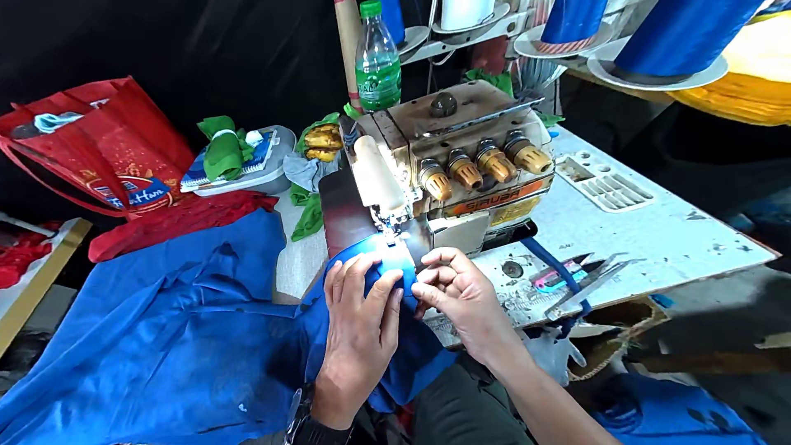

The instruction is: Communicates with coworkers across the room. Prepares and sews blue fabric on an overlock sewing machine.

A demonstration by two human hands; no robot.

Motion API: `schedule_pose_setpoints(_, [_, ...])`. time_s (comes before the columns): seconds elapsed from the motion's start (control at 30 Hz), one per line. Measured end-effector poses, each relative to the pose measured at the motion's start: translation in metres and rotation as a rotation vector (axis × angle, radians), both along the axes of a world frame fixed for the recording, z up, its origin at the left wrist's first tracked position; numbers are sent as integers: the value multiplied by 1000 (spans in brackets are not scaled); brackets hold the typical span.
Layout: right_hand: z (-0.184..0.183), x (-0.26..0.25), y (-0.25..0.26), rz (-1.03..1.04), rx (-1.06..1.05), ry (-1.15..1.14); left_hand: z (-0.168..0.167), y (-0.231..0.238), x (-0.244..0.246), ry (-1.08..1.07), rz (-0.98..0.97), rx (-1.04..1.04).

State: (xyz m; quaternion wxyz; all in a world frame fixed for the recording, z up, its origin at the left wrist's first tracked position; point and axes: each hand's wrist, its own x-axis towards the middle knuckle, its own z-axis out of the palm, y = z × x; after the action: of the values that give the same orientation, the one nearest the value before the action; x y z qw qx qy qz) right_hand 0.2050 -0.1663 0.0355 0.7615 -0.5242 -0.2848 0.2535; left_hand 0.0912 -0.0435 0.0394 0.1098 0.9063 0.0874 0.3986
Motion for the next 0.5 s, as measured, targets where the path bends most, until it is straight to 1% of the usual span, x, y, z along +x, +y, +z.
schedule_pose_setpoints(0.13, [0, -1, -2, -4, 8, 8, -1, 2, -1, -1, 22, -16])
schedule_pose_setpoints(0.33, [3, -2, -5, 15, -15, 1, 0, -1, -5, 52, -99, 55])
schedule_pose_setpoints(0.5, [4, -4, -8, 35, -20, -53, 3, 4, -2, -14, -142, 95])
